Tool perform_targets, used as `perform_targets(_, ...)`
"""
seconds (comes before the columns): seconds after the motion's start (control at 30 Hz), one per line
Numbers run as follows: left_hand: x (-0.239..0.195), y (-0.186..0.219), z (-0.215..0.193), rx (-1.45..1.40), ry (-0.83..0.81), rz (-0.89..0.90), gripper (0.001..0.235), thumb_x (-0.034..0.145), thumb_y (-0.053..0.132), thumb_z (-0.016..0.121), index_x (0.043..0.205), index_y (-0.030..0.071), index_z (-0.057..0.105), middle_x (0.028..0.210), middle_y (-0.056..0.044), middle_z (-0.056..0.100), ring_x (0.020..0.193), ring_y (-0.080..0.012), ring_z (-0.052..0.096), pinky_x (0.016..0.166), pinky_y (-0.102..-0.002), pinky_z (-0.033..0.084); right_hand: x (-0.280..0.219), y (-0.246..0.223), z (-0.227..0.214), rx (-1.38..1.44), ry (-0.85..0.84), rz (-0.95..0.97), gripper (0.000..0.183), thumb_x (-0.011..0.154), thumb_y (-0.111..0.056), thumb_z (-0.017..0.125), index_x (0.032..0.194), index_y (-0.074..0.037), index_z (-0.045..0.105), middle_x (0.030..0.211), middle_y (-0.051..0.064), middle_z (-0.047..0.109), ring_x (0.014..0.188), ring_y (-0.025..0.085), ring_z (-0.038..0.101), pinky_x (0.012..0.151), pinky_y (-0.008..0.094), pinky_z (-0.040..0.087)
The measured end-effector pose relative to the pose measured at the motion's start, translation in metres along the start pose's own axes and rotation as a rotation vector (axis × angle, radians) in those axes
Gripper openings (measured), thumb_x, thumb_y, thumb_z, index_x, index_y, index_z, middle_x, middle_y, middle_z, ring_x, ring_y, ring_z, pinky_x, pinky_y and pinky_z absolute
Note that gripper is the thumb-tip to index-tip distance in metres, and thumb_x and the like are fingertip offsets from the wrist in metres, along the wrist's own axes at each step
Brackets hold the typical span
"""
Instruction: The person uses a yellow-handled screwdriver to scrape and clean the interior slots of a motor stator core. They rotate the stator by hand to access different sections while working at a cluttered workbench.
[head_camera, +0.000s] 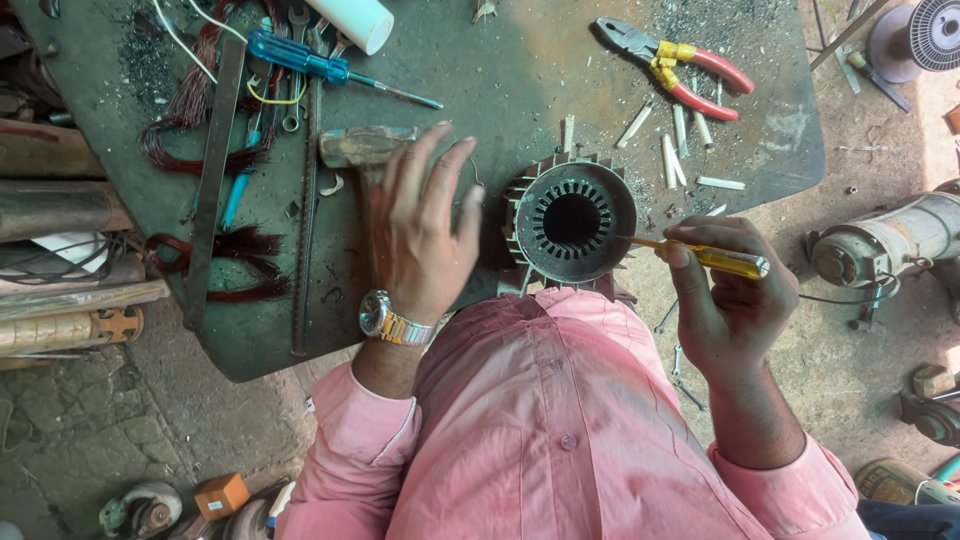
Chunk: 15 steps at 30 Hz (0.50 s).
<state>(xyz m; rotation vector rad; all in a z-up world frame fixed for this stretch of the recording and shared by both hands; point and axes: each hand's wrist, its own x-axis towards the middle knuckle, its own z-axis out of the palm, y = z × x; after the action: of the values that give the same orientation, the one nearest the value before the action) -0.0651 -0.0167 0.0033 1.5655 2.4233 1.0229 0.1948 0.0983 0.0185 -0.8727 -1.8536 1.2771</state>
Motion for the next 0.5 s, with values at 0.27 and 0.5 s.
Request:
perform_targets(0.27,-0.011,0.037,0.028,-0.372,0.000,-0.053,0.038,0.111,0.028,0.055,0.142,0.006,0.056,0.151,-0.017,0.054,0.140,-0.0344,0.056,0.121,-0.044,0.044,0.004,-0.005,0.011,-0.199,-0.034,-0.236,0.018,0.101,0.007,0.075,0.111,0.003,0.059,0.108,0.017,0.072,0.098,0.021,0.075,0.085,0.028,0.060)
perform_targets(0.5,-0.011,0.049,0.036,-0.358,-0.043,-0.005,0.042,0.111,0.017,0.052,0.151,0.006,0.047,0.153,-0.019,0.051,0.143,-0.0366,0.052,0.123,-0.047,0.041,-0.001,-0.013,0.012,-0.421,-0.070,-0.302,0.021,0.093,0.004,0.082,0.103,0.001,0.063,0.106,0.018,0.074,0.096,0.024,0.076,0.078,0.029,0.060)
